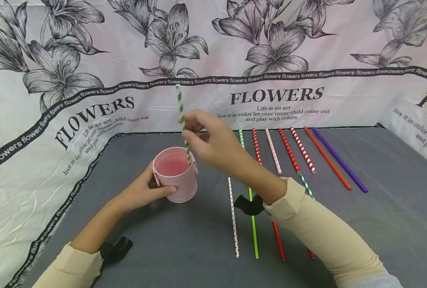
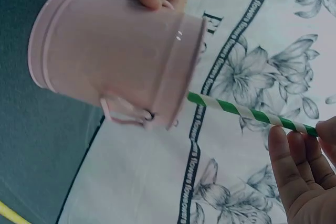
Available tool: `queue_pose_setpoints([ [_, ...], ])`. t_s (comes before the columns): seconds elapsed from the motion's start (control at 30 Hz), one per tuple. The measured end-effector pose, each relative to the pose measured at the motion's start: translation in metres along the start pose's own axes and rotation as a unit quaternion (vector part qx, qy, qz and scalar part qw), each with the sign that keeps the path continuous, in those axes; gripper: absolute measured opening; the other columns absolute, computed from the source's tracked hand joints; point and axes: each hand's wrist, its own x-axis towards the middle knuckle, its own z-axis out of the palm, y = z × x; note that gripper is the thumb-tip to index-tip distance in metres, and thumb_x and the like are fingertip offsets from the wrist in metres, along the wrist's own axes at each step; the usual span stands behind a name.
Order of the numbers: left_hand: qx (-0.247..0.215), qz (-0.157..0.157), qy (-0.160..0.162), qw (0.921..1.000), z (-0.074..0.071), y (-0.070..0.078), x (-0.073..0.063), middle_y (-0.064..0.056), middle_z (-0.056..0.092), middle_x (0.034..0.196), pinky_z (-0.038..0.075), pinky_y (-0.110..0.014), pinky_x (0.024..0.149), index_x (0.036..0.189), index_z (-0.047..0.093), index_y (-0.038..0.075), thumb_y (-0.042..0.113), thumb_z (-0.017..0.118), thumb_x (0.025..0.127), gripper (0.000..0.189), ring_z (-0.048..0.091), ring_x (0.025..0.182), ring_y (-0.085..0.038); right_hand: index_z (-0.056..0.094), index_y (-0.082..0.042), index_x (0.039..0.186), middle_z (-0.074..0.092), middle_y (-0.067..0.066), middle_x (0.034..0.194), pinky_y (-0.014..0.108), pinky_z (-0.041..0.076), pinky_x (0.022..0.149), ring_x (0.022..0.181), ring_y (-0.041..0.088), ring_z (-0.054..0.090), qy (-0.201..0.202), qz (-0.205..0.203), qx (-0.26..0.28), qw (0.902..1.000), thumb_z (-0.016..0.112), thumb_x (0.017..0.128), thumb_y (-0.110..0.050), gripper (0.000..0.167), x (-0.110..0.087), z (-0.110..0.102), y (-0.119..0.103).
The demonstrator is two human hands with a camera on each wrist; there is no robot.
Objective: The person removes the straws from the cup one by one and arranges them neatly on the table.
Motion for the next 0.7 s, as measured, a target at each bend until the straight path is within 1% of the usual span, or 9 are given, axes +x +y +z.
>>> queue_pose_setpoints([
  [0.13,-0.006,0.007,-0.002,1.0000,0.000,-0.001,0.000,-0.012,0.048,0.139,0.054,-0.037,0.090,0.153,0.025,0.018,0.008,0.078,0.087,0.085,0.054,0.118,-0.030,0.062,0.002,0.113,0.065,0.007,0.089,0.030,0.058,0.073,0.085,0.015,0.062,0.018,-0.009,0.008,0.9998,0.062,0.093,0.006,0.021,-0.001,-0.007,-0.002],
  [0.23,-0.006,0.007,-0.003,1.0000,0.000,-0.001,-0.001,-0.013,0.048,0.140,0.055,-0.037,0.090,0.153,0.025,0.018,0.009,0.078,0.087,0.085,0.054,0.118,-0.030,0.062,0.002,0.114,0.065,0.008,0.089,0.031,0.057,0.072,0.085,0.015,0.062,0.024,-0.001,0.014,0.9996,0.061,0.093,0.006,0.021,-0.002,-0.011,-0.004],
  [0.3,-0.002,0.004,-0.001,1.0000,0.000,0.000,-0.001,-0.012,0.048,0.139,0.055,-0.036,0.090,0.153,0.026,0.019,0.010,0.078,0.087,0.085,0.055,0.117,-0.030,0.063,0.002,0.115,0.065,0.008,0.092,0.031,0.057,0.073,0.088,0.015,0.062,0.027,0.006,0.012,0.9995,0.062,0.093,0.005,0.022,-0.004,-0.014,-0.005],
  [0.37,0.001,0.002,0.002,1.0000,0.000,0.000,-0.002,-0.012,0.049,0.139,0.054,-0.036,0.090,0.153,0.026,0.019,0.010,0.079,0.087,0.085,0.055,0.116,-0.030,0.063,0.001,0.116,0.065,0.008,0.094,0.032,0.057,0.074,0.089,0.015,0.062,0.032,0.012,0.007,0.9994,0.062,0.093,0.004,0.023,-0.005,-0.018,-0.006],
  [0.53,0.002,0.000,0.008,1.0000,0.000,0.000,-0.002,-0.012,0.050,0.138,0.055,-0.036,0.089,0.152,0.028,0.019,0.010,0.079,0.086,0.084,0.055,0.116,-0.030,0.063,0.002,0.123,0.066,0.009,0.103,0.031,0.057,0.076,0.091,0.016,0.062,0.029,0.011,-0.019,0.9993,0.062,0.093,0.005,0.030,-0.012,-0.029,-0.008],
  [0.6,0.001,0.000,0.008,1.0000,0.000,0.000,-0.002,-0.012,0.050,0.138,0.055,-0.036,0.088,0.152,0.028,0.019,0.010,0.079,0.086,0.084,0.055,0.115,-0.030,0.062,0.003,0.127,0.066,0.009,0.104,0.031,0.056,0.076,0.092,0.016,0.062,0.024,0.016,-0.030,0.9991,0.062,0.093,0.005,0.034,-0.015,-0.034,-0.007],
  [0.7,0.002,-0.003,0.009,1.0000,0.000,0.000,-0.002,-0.012,0.050,0.139,0.055,-0.036,0.088,0.152,0.028,0.020,0.010,0.080,0.086,0.085,0.055,0.115,-0.030,0.060,0.002,0.131,0.066,0.008,0.102,0.031,0.057,0.077,0.091,0.016,0.063,0.021,0.034,-0.050,0.9980,0.061,0.093,0.005,0.038,-0.022,-0.041,-0.008],
])
